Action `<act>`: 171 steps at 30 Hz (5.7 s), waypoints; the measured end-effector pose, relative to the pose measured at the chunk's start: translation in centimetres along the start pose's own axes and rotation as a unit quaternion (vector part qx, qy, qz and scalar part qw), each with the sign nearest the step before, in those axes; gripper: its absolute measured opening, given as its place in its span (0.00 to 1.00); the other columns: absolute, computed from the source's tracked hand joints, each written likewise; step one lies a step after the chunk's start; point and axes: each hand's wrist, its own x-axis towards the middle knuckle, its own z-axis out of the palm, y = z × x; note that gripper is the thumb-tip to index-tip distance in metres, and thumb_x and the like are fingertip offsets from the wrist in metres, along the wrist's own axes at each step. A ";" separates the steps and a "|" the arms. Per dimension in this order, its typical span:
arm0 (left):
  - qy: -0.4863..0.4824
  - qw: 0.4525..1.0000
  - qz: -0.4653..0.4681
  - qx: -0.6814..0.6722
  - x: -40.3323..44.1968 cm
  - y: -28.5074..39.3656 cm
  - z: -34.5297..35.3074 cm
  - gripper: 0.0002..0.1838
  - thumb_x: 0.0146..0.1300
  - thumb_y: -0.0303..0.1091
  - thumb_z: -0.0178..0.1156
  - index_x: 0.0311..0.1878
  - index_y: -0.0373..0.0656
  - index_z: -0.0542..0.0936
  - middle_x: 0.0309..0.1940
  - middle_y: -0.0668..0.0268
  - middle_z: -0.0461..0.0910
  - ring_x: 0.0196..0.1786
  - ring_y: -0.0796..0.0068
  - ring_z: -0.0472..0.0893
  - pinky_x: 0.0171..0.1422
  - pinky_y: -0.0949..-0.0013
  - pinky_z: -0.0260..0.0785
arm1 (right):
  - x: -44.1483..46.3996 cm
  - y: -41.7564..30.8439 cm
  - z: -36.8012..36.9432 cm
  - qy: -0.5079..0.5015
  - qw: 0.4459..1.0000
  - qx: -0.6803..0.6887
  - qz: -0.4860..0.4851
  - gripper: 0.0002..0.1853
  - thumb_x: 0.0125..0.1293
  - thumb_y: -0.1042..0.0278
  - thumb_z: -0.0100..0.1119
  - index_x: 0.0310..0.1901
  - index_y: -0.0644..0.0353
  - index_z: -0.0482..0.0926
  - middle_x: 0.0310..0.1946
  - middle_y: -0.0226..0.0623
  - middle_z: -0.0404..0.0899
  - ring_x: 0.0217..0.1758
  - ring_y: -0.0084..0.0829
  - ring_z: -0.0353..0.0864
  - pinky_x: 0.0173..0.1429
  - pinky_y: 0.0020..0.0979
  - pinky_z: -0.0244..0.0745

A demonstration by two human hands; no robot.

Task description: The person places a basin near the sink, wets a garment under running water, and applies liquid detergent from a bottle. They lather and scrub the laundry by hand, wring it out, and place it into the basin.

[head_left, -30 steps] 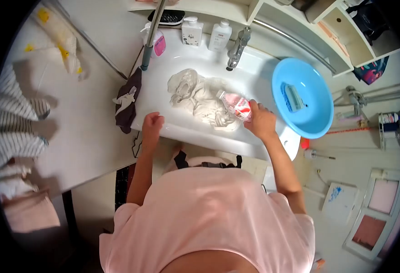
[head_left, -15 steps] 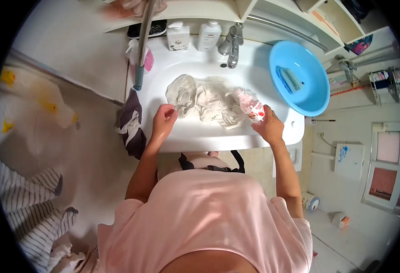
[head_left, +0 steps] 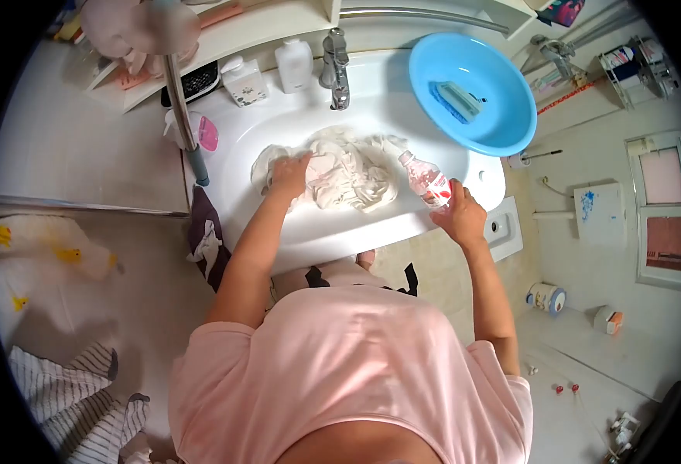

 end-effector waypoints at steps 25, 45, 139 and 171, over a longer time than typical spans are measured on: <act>0.289 0.501 -0.075 -0.812 -7.6 -2.5 -4.3 0.12 0.51 0.20 0.50 0.40 0.38 0.75 0.33 0.69 0.75 0.38 0.79 0.73 0.45 0.77 0.65 | 1.8 -1.5 0.1 0.106 0.985 0.112 -0.077 0.38 0.37 0.59 0.73 0.53 0.56 0.67 0.38 0.39 0.77 0.39 0.41 0.79 0.40 0.38 0.75; -0.011 0.560 0.123 -0.819 -6.8 13.4 -4.7 0.31 0.44 0.28 0.71 0.54 0.39 0.71 0.43 0.65 0.78 0.46 0.78 0.77 0.51 0.71 0.71 | -1.2 -7.7 4.1 0.020 0.854 0.489 -0.177 0.39 0.49 0.55 0.69 0.61 0.61 0.62 0.52 0.49 0.71 0.57 0.49 0.71 0.59 0.40 0.67; 0.056 0.973 -0.070 -0.213 -2.9 1.9 1.8 0.24 0.51 0.42 0.65 0.53 0.56 0.75 0.50 0.64 0.72 0.56 0.59 0.70 0.58 0.57 0.64 | 12.2 -9.5 17.4 -0.156 0.979 0.024 -0.127 0.30 0.47 0.51 0.65 0.54 0.45 0.72 0.59 0.41 0.64 0.62 0.51 0.60 0.58 0.46 0.69; -0.118 0.954 -0.036 -0.272 11.3 1.3 -0.8 0.19 0.47 0.48 0.61 0.34 0.41 0.81 0.34 0.54 0.81 0.37 0.55 0.80 0.43 0.58 0.70 | 23.7 -13.7 20.7 -0.156 0.970 0.051 -0.180 0.09 0.54 0.67 0.50 0.31 0.59 0.78 0.30 0.43 0.81 0.37 0.41 0.81 0.42 0.44 0.73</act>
